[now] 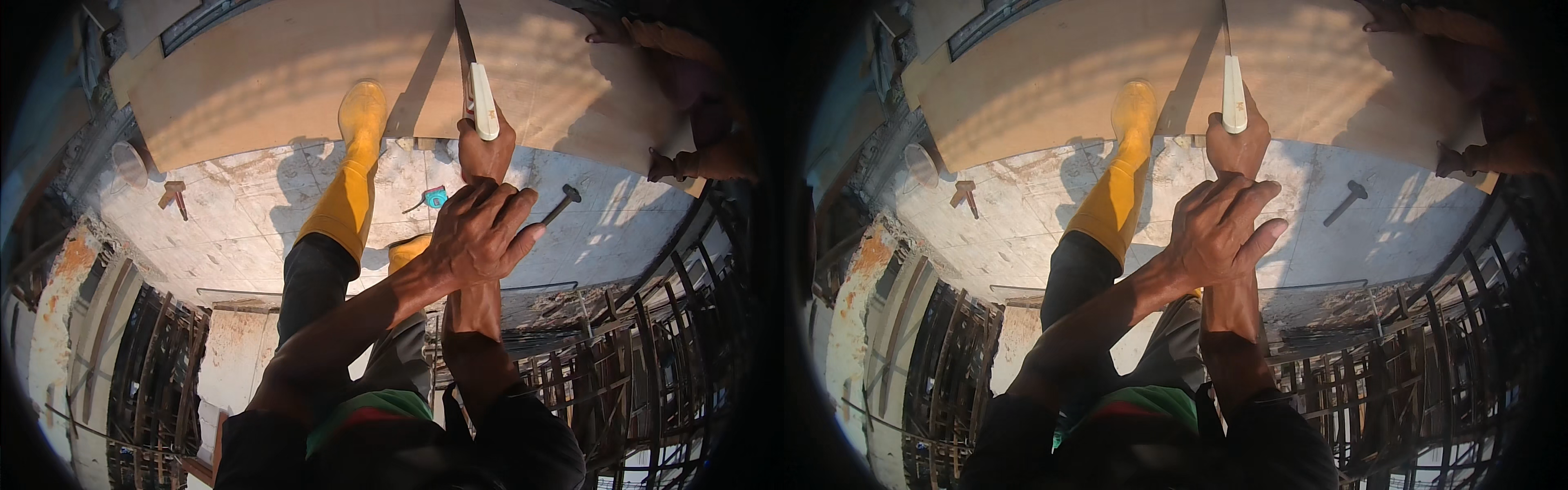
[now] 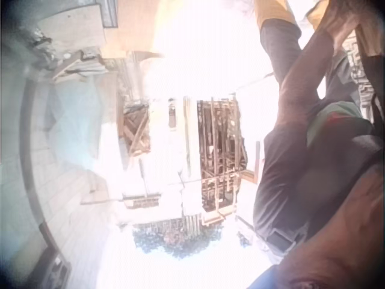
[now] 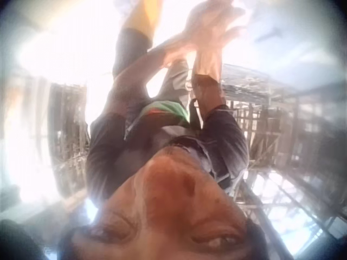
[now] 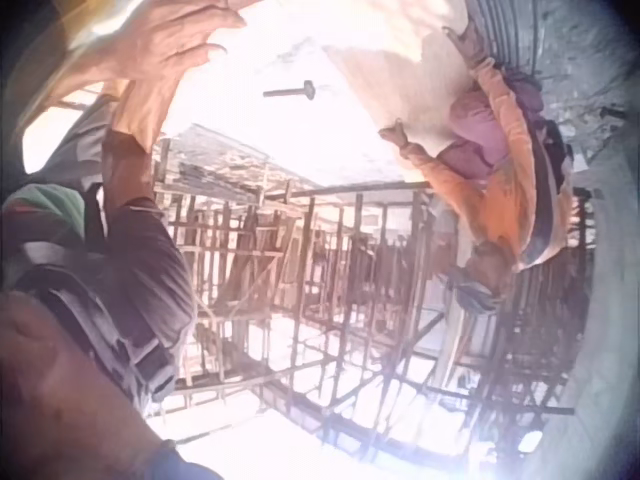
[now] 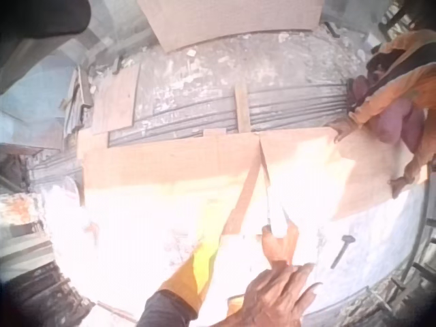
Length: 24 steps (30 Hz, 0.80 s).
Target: The person saws a curved line into a wooden board using a hand saw while another person holds the board steady.
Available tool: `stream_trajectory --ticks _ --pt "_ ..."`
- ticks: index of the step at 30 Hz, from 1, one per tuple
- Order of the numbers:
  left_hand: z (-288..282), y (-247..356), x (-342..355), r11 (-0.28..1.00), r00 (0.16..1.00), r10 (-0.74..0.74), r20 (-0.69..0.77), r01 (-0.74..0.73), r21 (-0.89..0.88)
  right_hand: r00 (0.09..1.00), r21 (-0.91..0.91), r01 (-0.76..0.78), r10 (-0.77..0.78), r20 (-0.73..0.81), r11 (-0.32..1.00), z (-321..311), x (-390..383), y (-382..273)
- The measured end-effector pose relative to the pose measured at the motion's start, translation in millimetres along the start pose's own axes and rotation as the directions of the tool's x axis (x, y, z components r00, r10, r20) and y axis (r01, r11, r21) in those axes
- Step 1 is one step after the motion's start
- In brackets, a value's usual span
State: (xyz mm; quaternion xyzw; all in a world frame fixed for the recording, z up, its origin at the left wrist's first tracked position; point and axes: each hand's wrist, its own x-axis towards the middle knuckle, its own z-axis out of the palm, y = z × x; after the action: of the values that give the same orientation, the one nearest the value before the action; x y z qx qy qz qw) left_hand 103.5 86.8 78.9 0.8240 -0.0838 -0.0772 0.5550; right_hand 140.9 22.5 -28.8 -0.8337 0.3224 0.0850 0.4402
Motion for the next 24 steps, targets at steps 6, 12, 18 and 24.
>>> stream_trajectory --ticks 6,12,18,24 --pt "-1.8 -1.3 7.3 0.997 0.998 0.068 0.007 -0.068 0.037 0.996 0.103 -0.068 0.061 0.073 0.992 -52.8 -93.4 33.5" --pt "9.5 -7.4 -5.5 0.995 0.994 0.092 0.053 -0.093 0.029 0.988 0.115 -0.126 0.114 0.106 0.985 -59.0 -100.3 33.8" --pt "3.7 -0.1 9.0 0.999 0.999 0.038 0.0 -0.038 0.027 0.98 0.14 -0.191 0.18 0.09 0.972 -66.6 -132.5 36.0" --pt "10.7 -5.6 10.1 0.995 0.995 0.09 -0.033 -0.089 0.044 0.97 0.16 -0.24 0.229 0.088 0.957 -78.5 -148.9 40.5"
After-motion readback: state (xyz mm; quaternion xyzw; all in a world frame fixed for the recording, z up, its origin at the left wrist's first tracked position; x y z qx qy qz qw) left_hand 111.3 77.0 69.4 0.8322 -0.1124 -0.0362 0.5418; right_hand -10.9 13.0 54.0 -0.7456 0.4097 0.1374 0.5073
